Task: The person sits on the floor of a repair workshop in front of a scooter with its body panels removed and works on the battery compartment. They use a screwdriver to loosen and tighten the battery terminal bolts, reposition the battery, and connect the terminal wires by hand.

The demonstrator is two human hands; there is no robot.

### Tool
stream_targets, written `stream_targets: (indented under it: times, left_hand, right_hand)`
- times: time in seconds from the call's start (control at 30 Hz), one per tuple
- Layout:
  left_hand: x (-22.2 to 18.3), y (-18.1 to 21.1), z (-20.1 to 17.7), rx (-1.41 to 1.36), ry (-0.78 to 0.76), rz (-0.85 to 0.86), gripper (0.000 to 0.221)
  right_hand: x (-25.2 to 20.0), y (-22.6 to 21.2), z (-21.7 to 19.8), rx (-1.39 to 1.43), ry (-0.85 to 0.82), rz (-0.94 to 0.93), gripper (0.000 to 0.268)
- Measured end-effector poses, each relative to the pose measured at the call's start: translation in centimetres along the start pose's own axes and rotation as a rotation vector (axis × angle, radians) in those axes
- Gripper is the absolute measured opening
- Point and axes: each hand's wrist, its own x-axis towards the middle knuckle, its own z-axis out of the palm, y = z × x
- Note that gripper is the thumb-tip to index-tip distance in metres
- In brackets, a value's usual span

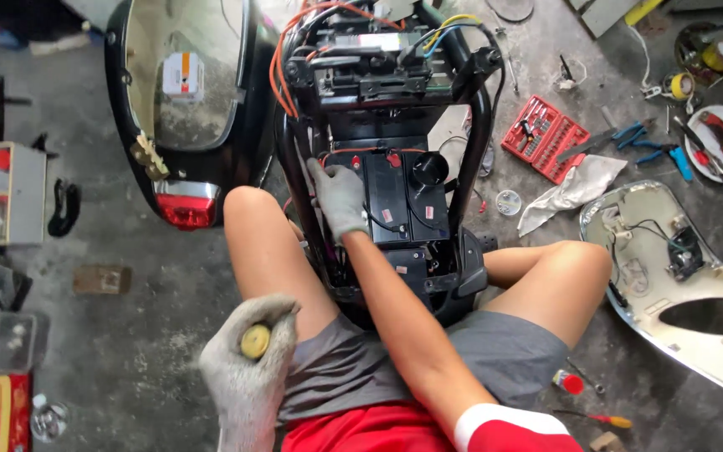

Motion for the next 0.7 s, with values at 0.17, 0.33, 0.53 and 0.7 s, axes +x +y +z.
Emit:
stream_targets:
  times: [0.17,0.33,0.53,0.7]
  left_hand:
    - [-0.2,-0.4,-0.4,-0.042,0.081,-0.158,0.014]
    - [0.8,1.1,0.5,-0.094,0.046,-0.173,0.012]
    - [6.1,-2.4,3.7,-0.298,-0.103,-0.105,0.015]
    - [10.8,-6.5,6.9,-0.253,-0.077,-0.14,0.016]
  right_hand:
    - [4.1,5.3,2.8,0.094,0.13,-0.002,0.045]
    - [2.9,6.1,1.5,0.467,-0.02,-0.015,0.033]
    - [-2.5,5.8,-1.8,0.615,-0.204,-0.018,0.033]
    - [-4.4,4.9,-2.7,0.647,-0.293,-0.039,0.032]
